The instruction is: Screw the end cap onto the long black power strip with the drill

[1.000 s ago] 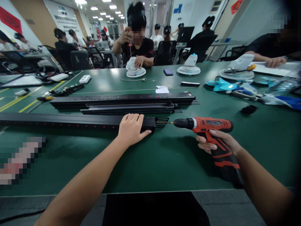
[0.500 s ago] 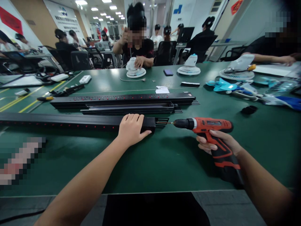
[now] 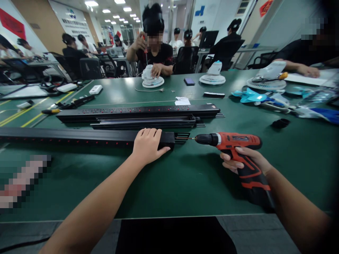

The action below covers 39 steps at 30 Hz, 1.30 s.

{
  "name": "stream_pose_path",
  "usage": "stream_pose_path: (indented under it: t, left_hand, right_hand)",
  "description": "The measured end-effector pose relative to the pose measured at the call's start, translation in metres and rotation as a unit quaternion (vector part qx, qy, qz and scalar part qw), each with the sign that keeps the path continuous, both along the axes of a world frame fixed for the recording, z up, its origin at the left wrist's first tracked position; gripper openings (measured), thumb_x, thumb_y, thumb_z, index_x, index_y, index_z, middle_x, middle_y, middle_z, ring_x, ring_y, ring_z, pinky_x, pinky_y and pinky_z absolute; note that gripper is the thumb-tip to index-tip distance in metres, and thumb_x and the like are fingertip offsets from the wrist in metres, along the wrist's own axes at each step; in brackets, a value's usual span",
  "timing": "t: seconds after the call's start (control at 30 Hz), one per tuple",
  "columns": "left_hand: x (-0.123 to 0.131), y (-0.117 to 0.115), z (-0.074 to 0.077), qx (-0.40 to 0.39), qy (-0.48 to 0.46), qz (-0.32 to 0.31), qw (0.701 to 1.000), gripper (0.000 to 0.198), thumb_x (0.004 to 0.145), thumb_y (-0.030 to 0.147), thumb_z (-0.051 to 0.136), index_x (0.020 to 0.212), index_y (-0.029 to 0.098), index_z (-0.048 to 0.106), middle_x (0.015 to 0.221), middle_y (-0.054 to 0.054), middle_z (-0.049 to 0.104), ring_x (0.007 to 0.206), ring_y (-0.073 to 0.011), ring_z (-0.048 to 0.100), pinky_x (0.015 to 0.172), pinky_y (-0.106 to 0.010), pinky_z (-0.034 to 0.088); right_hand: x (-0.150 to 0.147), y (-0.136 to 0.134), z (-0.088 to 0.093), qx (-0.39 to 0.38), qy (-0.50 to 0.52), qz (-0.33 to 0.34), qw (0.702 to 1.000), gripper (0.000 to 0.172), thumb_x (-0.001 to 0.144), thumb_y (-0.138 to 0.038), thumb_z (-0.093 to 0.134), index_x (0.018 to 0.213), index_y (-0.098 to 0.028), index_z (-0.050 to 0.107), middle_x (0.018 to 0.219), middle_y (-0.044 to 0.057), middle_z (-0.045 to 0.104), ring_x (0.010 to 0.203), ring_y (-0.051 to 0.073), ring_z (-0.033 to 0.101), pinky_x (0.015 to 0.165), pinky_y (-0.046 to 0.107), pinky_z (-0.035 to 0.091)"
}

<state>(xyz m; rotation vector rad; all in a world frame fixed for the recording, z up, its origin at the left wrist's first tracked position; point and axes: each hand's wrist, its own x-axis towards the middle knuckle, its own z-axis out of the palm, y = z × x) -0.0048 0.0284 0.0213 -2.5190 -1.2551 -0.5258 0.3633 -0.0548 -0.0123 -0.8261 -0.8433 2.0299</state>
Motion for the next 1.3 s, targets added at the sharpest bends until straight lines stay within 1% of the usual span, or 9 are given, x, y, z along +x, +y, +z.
stream_pose_path:
  t: [0.13, 0.3, 0.4, 0.6, 0.73, 0.83, 1.07, 1.3]
  left_hand:
    - [0.0005, -0.0004, 0.0015, -0.001, 0.007, 0.003, 1.0, 0.061, 0.086, 0.062, 0.057, 0.123, 0.014, 0.056, 0.112, -0.014, 0.065, 0.104, -0.0314, 0.058, 0.099, -0.046, 0.038]
    - [-0.0001, 0.0008, -0.0005, 0.004, -0.001, 0.002, 1.0, 0.059, 0.085, 0.063, 0.057, 0.123, 0.018, 0.056, 0.112, -0.013, 0.065, 0.104, -0.0309, 0.058, 0.099, -0.046, 0.039]
    - [-0.0005, 0.0013, -0.0017, 0.005, -0.004, -0.001, 1.0, 0.059, 0.085, 0.063, 0.056, 0.124, 0.018, 0.055, 0.112, -0.013, 0.065, 0.105, -0.0312, 0.058, 0.099, -0.047, 0.039]
    - [-0.0002, 0.001, -0.0017, 0.001, -0.002, 0.001, 1.0, 0.059, 0.085, 0.063, 0.056, 0.123, 0.018, 0.055, 0.112, -0.013, 0.065, 0.105, -0.0314, 0.057, 0.098, -0.046, 0.039]
    - [-0.0001, 0.0007, -0.0013, -0.002, 0.002, 0.004, 1.0, 0.06, 0.085, 0.063, 0.057, 0.123, 0.016, 0.055, 0.112, -0.014, 0.064, 0.104, -0.0313, 0.058, 0.099, -0.046, 0.038]
    - [-0.0001, 0.0006, -0.0008, -0.003, 0.003, 0.005, 1.0, 0.06, 0.086, 0.063, 0.056, 0.123, 0.017, 0.055, 0.112, -0.013, 0.065, 0.104, -0.0312, 0.058, 0.099, -0.046, 0.039]
    - [0.0004, 0.0007, -0.0004, -0.015, 0.004, 0.008, 1.0, 0.062, 0.085, 0.063, 0.056, 0.125, 0.015, 0.055, 0.113, -0.015, 0.064, 0.107, -0.0316, 0.057, 0.1, -0.046, 0.037]
    - [-0.0006, 0.0013, -0.0022, -0.001, 0.0, -0.001, 1.0, 0.06, 0.086, 0.063, 0.054, 0.124, 0.016, 0.055, 0.112, -0.014, 0.064, 0.105, -0.0313, 0.057, 0.1, -0.047, 0.038]
  right_hand:
    - [-0.0007, -0.0003, 0.0012, 0.004, -0.005, 0.001, 1.0, 0.028, 0.085, -0.044, 0.06, 0.087, -0.017, 0.065, 0.057, -0.001, 0.043, 0.053, 0.014, 0.033, 0.05, 0.025, 0.042]
    - [0.0012, 0.0004, -0.0011, 0.002, -0.015, -0.009, 1.0, 0.027, 0.087, -0.045, 0.057, 0.087, -0.019, 0.062, 0.06, -0.001, 0.043, 0.051, 0.013, 0.033, 0.05, 0.026, 0.042]
    - [0.001, 0.0005, -0.0015, 0.005, -0.02, -0.014, 1.0, 0.029, 0.087, -0.046, 0.056, 0.088, -0.019, 0.064, 0.062, -0.001, 0.045, 0.05, 0.013, 0.03, 0.049, 0.027, 0.04]
    - [-0.0028, -0.0006, 0.0027, 0.003, -0.014, 0.0, 1.0, 0.035, 0.087, -0.05, 0.056, 0.085, -0.017, 0.065, 0.056, -0.002, 0.041, 0.051, 0.013, 0.027, 0.049, 0.026, 0.037]
    - [-0.0004, -0.0001, 0.0007, 0.003, -0.018, 0.004, 1.0, 0.036, 0.088, -0.051, 0.054, 0.083, -0.017, 0.063, 0.055, -0.002, 0.04, 0.052, 0.014, 0.028, 0.051, 0.027, 0.039]
    - [0.0012, 0.0003, -0.0007, 0.001, -0.02, 0.003, 1.0, 0.036, 0.089, -0.053, 0.052, 0.082, -0.018, 0.061, 0.054, -0.002, 0.039, 0.052, 0.014, 0.026, 0.05, 0.027, 0.038]
    - [0.0011, 0.0007, -0.0008, -0.006, -0.001, 0.019, 1.0, 0.039, 0.089, -0.051, 0.053, 0.084, -0.015, 0.067, 0.053, -0.002, 0.038, 0.054, 0.014, 0.025, 0.05, 0.025, 0.037]
    - [0.003, 0.0005, -0.0029, -0.001, -0.002, 0.013, 1.0, 0.039, 0.09, -0.051, 0.051, 0.084, -0.015, 0.066, 0.054, -0.002, 0.038, 0.053, 0.014, 0.025, 0.05, 0.026, 0.037]
